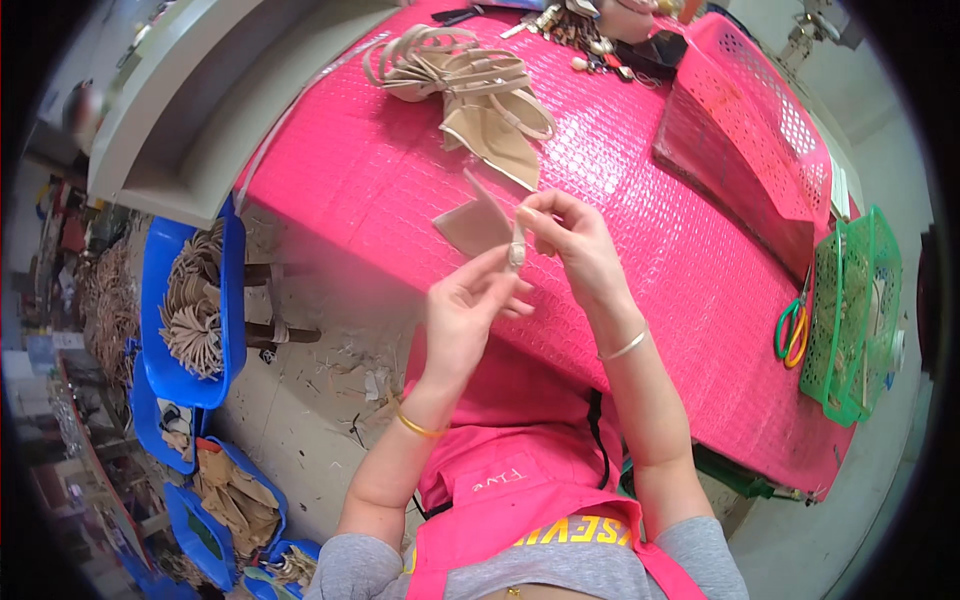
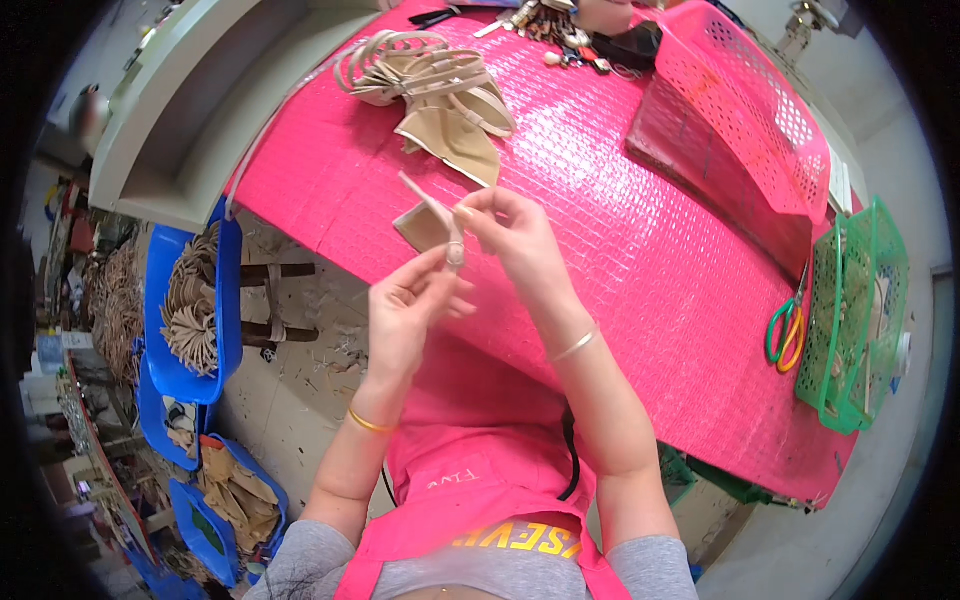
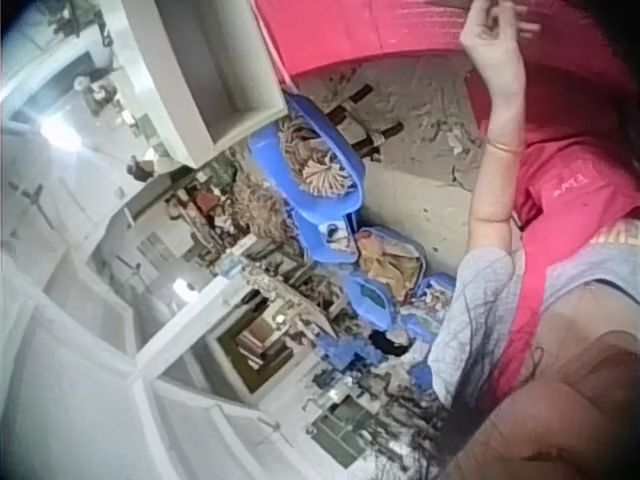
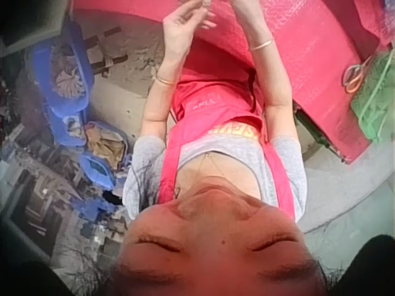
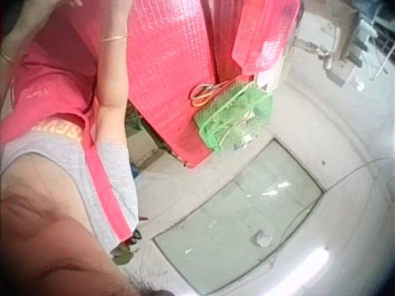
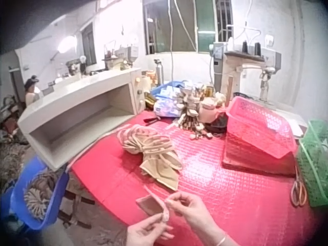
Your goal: Manually assemble and organize beige shoe lining or insole components at a workstation.
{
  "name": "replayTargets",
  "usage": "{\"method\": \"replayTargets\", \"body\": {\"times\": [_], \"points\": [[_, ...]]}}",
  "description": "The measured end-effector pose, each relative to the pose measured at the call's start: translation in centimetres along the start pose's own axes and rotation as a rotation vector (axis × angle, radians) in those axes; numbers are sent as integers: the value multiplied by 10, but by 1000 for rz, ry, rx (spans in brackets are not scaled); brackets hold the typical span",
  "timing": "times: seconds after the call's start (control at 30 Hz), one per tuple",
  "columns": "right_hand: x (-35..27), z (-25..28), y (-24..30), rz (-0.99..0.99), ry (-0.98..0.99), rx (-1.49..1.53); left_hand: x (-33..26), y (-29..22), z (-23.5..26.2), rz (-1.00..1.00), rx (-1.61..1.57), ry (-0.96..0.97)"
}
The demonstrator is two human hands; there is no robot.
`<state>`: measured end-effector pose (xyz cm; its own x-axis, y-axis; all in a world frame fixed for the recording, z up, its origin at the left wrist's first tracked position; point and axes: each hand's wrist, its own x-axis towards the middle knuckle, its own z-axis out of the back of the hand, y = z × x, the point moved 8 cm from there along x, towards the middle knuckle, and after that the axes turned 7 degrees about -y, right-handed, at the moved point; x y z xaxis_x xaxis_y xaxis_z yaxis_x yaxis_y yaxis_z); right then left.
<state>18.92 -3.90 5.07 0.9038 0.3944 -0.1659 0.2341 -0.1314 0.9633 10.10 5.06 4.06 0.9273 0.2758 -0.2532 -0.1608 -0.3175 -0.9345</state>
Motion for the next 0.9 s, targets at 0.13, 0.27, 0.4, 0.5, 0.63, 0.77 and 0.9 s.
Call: {"method": "replayTargets", "body": {"times": [0.13, 0.27, 0.4, 0.5, 0.63, 0.77, 0.9], "points": [[-54, -20, 27, 249, 182, -93, -25, -31, -9, -99, -450, -42], [-90, -34, 40, 331, 177, -185, -44, -62, -25, -261, -587, 4], [-50, -4, 23, 204, 194, -120, -21, -59, -18, -424, -89, -89], [-39, 14, 44, 772, -191, -719, 11, -58, -10, -693, 795, -269], [-64, 0, -11, -3, 221, -142, 6, -65, -9, -844, 1205, -455], [-60, -17, -2, 160, -3, 456, -34, -85, -42, -1286, 1325, -308], [-45, -25, 1, 132, -14, 987, -57, -105, -50, -1338, 1212, -58]]}}
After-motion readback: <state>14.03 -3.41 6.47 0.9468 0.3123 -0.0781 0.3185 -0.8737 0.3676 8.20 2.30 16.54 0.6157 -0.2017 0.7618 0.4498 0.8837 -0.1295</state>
